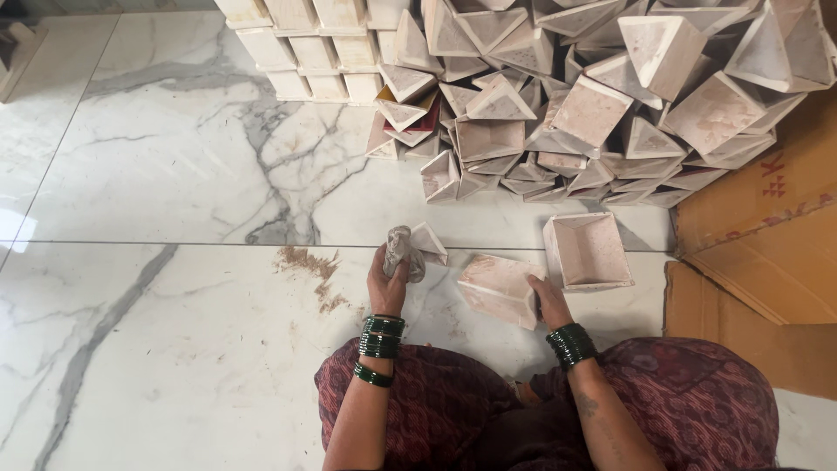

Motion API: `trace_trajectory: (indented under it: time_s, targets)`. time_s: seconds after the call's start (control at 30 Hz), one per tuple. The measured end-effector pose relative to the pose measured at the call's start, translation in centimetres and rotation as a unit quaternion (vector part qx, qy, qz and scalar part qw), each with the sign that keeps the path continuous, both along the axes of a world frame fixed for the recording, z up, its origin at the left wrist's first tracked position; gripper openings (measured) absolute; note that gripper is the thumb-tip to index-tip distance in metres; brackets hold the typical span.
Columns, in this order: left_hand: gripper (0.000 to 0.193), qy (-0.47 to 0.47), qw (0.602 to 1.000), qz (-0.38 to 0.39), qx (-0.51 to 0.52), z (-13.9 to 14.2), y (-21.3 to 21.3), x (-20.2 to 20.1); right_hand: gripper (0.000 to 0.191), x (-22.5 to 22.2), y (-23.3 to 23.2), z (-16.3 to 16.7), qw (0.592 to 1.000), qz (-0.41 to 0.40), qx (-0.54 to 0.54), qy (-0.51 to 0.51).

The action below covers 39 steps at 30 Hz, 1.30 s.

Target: The person sits on the floor next to a large pile of pyramid-shaped plaster molds and wipes each mold inside and out with a cloth, one at a time. Wiped molds are placed back onto the pile or into a cardboard box beside them.

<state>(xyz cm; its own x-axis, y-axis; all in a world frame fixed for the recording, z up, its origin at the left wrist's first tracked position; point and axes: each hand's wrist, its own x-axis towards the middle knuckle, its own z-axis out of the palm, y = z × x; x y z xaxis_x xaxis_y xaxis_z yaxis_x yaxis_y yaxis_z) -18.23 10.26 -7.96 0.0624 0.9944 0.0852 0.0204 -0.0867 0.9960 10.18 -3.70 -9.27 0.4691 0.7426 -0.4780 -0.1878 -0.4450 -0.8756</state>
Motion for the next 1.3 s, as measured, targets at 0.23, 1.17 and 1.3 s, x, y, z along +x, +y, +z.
trace_trajectory:
  time_s: [0.23, 1.17, 1.3]
  targets:
    - [0.054, 0.076, 0.982, -0.172, 0.021, -1.6, -0.7, 2.1, 0.043, -2.3, 0.2, -0.1, 0.993, 0.088, 0.076, 0.022]
    - [0.031, 0.112, 0.992, -0.005, 0.049, -1.2, -0.4, -0.5, 0.037, 8.2, -3.5, 2.2, 0.795, 0.015, 0.068, -0.602]
    - [0.027, 0.002, 0.999, 0.022, 0.042, -1.9, -0.3, -1.0, 0.042, 7.4, -3.1, 2.4, 0.791, 0.0, 0.133, -0.598]
